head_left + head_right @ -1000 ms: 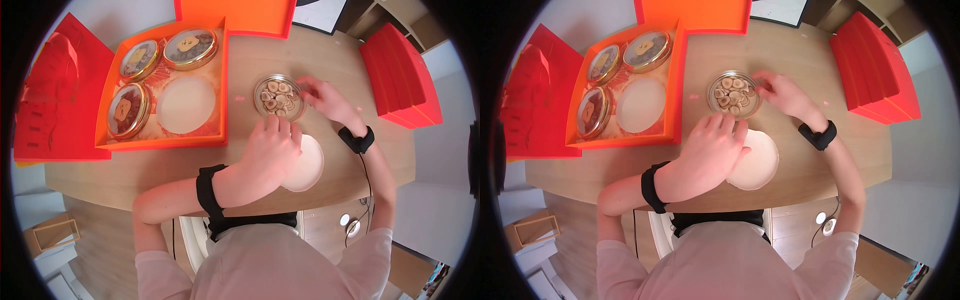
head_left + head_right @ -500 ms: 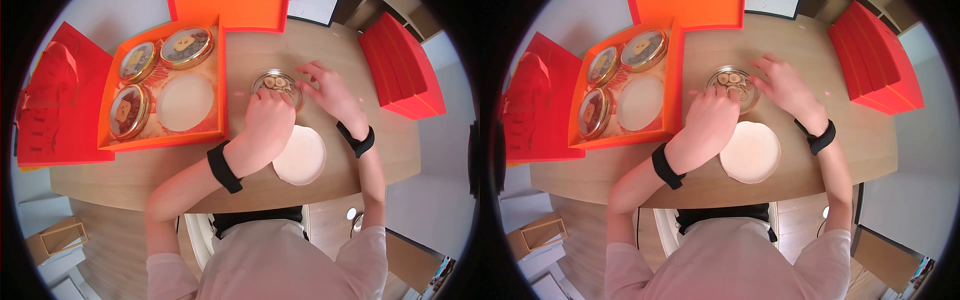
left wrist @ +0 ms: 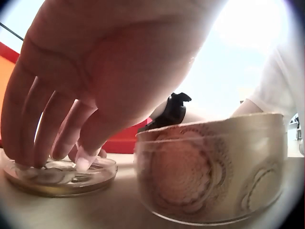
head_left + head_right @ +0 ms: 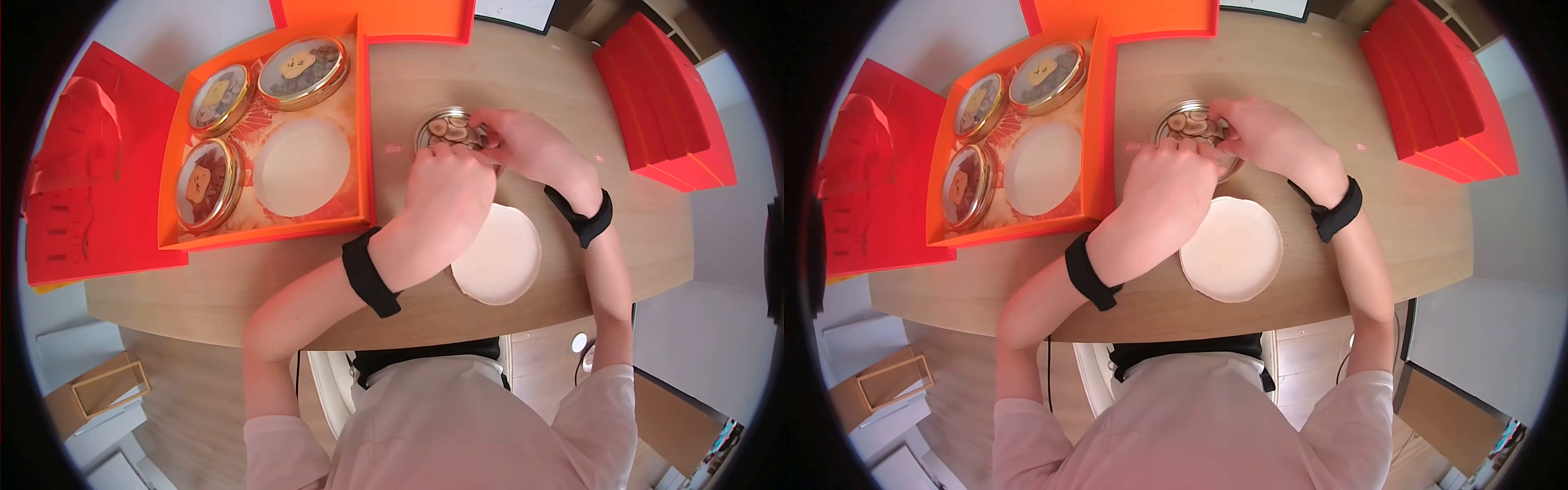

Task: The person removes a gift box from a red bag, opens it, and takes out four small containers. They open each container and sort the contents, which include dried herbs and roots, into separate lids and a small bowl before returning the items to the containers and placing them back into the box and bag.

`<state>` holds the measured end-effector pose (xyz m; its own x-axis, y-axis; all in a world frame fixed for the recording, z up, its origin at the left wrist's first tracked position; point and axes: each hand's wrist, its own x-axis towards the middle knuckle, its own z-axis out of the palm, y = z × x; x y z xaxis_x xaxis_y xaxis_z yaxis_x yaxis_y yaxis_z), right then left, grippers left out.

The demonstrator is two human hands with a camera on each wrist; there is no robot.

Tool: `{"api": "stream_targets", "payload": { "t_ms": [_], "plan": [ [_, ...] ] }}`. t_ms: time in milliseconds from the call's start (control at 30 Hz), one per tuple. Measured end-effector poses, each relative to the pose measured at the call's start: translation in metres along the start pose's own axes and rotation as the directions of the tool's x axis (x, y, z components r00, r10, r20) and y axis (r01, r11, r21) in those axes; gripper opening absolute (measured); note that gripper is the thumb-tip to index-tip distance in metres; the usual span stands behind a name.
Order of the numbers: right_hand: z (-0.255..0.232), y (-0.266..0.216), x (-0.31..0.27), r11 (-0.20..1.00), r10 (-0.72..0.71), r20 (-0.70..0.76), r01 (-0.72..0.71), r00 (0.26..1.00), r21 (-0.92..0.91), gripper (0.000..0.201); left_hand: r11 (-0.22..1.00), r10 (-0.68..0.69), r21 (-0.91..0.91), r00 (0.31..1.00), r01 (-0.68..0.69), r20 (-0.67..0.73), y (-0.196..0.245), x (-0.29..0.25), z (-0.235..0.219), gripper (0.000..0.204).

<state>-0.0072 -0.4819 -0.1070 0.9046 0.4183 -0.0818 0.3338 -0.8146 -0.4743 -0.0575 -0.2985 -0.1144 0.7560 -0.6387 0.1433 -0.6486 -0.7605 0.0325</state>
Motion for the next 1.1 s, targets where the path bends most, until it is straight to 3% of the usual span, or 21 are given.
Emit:
{"api": "stream_targets", "payload": {
  "t_ms": [100, 200, 400, 500, 800, 900, 1100],
  "plan": [
    [0.0, 0.005, -0.001, 1.0, -0.001, -0.004, 0.001, 1.0, -0.002, 0.03, 0.993, 0.031, -0.113, 0.998, -0.037, -0.058, 0.005, -0.006, -0.006, 0.035],
    [-0.004, 0.008, 0.0, 1.0, -0.011, 0.003, 0.011, 1.0, -0.029, 0.029, 0.979, 0.078, -0.195, 0.992, -0.057, 0.101, 0.005, -0.009, -0.006, 0.044],
    [-0.012, 0.011, -0.001, 0.995, 0.03, 0.025, -0.027, 0.999, -0.096, 0.034, 0.987, 0.058, -0.145, 0.997, -0.065, -0.052, 0.003, -0.003, -0.003, 0.025],
    [-0.015, 0.021, -0.002, 0.994, 0.014, 0.02, -0.012, 1.0, -0.111, 0.034, 0.998, 0.039, -0.051, 0.998, -0.042, -0.047, 0.005, -0.003, -0.006, 0.016],
    [-0.021, 0.011, -0.01, 0.997, 0.035, -0.043, -0.037, 0.998, -0.067, 0.028, 0.99, 0.037, -0.133, 0.997, -0.046, -0.068, 0.014, 0.012, -0.029, 0.02],
    [-0.019, 0.013, -0.007, 0.995, 0.004, -0.042, -0.008, 0.999, -0.095, 0.031, 0.987, 0.013, -0.162, 0.998, -0.001, 0.068, 0.008, 0.025, -0.021, 0.017],
    [-0.016, 0.001, -0.01, 0.996, 0.009, 0.017, -0.007, 1.0, -0.085, 0.028, 0.998, -0.029, -0.062, 0.999, 0.027, -0.032, 0.007, 0.029, 0.008, 0.019]
  ]
}}
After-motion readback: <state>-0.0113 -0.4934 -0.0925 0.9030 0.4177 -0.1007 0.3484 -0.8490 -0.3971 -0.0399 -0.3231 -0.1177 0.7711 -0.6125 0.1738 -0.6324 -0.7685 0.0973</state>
